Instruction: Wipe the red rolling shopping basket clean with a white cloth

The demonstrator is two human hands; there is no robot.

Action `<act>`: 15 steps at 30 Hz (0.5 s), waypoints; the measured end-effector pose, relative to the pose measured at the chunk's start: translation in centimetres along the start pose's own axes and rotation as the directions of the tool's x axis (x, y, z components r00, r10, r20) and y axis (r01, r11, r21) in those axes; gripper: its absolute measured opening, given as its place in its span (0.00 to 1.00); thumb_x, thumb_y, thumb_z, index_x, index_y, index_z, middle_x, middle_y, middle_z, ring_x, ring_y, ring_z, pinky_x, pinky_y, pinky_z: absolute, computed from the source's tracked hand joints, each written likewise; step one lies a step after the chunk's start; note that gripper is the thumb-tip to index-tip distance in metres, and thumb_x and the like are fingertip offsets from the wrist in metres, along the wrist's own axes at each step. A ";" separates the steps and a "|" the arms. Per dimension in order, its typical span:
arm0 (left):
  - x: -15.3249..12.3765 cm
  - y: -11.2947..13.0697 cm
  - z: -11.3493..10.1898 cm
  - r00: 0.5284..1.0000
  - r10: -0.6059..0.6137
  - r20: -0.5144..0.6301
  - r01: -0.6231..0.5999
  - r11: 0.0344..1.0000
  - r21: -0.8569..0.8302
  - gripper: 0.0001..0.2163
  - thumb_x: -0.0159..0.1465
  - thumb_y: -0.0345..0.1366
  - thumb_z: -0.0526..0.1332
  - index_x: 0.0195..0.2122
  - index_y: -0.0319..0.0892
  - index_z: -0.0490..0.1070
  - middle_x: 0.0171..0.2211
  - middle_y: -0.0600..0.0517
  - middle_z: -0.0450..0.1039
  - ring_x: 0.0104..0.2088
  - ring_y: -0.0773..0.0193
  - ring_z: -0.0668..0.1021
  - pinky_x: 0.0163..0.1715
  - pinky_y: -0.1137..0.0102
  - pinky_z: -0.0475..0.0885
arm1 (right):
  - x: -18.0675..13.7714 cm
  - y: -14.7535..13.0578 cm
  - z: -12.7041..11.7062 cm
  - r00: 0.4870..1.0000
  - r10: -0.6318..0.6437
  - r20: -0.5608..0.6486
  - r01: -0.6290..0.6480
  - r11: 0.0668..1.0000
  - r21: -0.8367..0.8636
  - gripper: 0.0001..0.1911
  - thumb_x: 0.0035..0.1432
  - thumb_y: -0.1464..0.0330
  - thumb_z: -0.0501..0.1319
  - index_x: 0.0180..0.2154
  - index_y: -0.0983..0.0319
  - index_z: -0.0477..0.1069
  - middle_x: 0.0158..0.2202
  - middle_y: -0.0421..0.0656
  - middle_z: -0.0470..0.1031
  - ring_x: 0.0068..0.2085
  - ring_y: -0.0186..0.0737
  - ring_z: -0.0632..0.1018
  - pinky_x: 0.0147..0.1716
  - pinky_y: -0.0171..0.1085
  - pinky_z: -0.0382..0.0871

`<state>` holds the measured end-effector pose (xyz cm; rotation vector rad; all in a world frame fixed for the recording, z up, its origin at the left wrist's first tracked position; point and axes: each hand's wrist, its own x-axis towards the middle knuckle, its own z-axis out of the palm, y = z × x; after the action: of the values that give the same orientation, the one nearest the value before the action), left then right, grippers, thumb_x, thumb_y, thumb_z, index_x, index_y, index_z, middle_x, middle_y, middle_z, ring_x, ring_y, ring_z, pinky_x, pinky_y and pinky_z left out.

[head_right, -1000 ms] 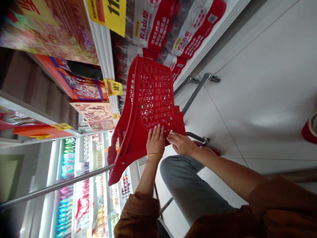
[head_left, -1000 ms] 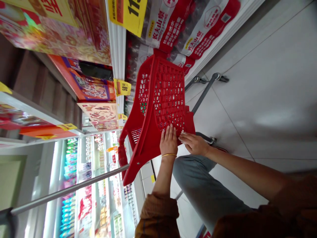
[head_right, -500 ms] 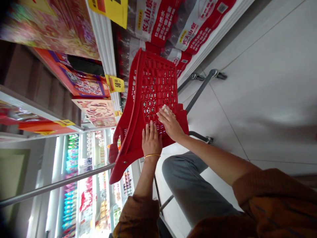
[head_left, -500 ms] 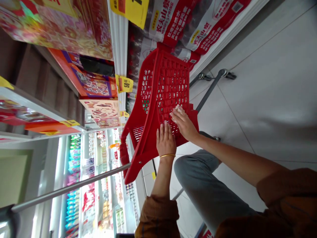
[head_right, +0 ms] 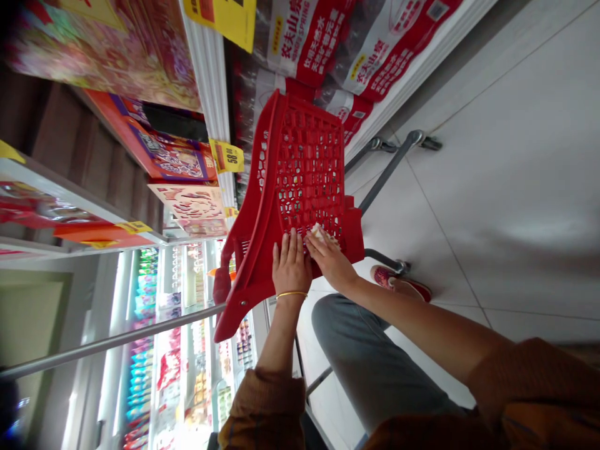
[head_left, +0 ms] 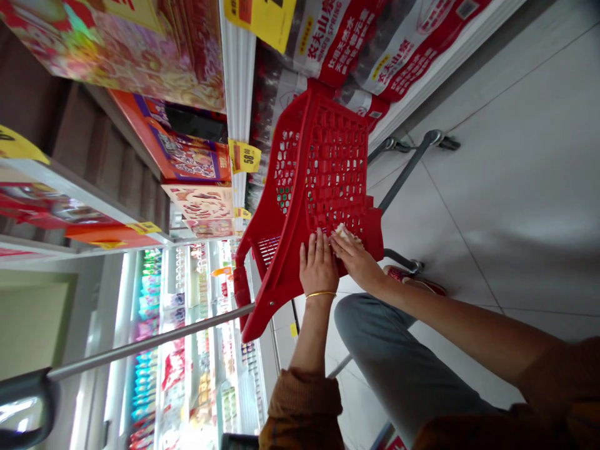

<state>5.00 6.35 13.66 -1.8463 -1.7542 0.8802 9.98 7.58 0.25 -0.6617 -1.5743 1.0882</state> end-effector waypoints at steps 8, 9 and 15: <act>-0.4 -0.5 0.0 0.999 0.032 -0.008 -0.031 0.999 0.021 0.23 0.68 0.34 0.50 0.64 0.39 0.56 0.64 0.48 0.56 0.65 0.59 0.60 0.66 0.58 0.51 | -0.8 -1.3 -1.4 0.992 -0.120 0.033 0.124 0.978 -0.167 0.22 0.61 0.76 0.51 0.57 0.72 0.65 0.59 0.55 0.67 0.62 0.50 0.66 0.61 0.48 0.63; -0.4 -0.6 -0.1 0.999 0.037 -0.002 -0.037 0.999 0.025 0.23 0.67 0.34 0.50 0.64 0.39 0.57 0.65 0.48 0.55 0.65 0.59 0.59 0.66 0.58 0.51 | -0.8 -1.5 -1.7 0.992 -0.126 0.028 0.129 0.977 -0.169 0.21 0.60 0.75 0.52 0.55 0.72 0.67 0.57 0.55 0.69 0.60 0.51 0.68 0.60 0.48 0.64; -1.2 -1.0 -0.9 0.999 0.036 0.030 -0.037 0.999 0.033 0.22 0.67 0.34 0.51 0.63 0.40 0.58 0.64 0.48 0.57 0.65 0.59 0.59 0.66 0.58 0.51 | 1.0 -2.5 -3.8 0.996 -0.065 -0.054 0.062 0.996 -0.058 0.16 0.55 0.75 0.54 0.43 0.65 0.74 0.46 0.49 0.76 0.45 0.46 0.78 0.47 0.44 0.76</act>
<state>4.92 5.38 15.17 -1.8585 -1.7174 0.9493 13.55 8.54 3.06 -0.6697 -1.5718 0.9737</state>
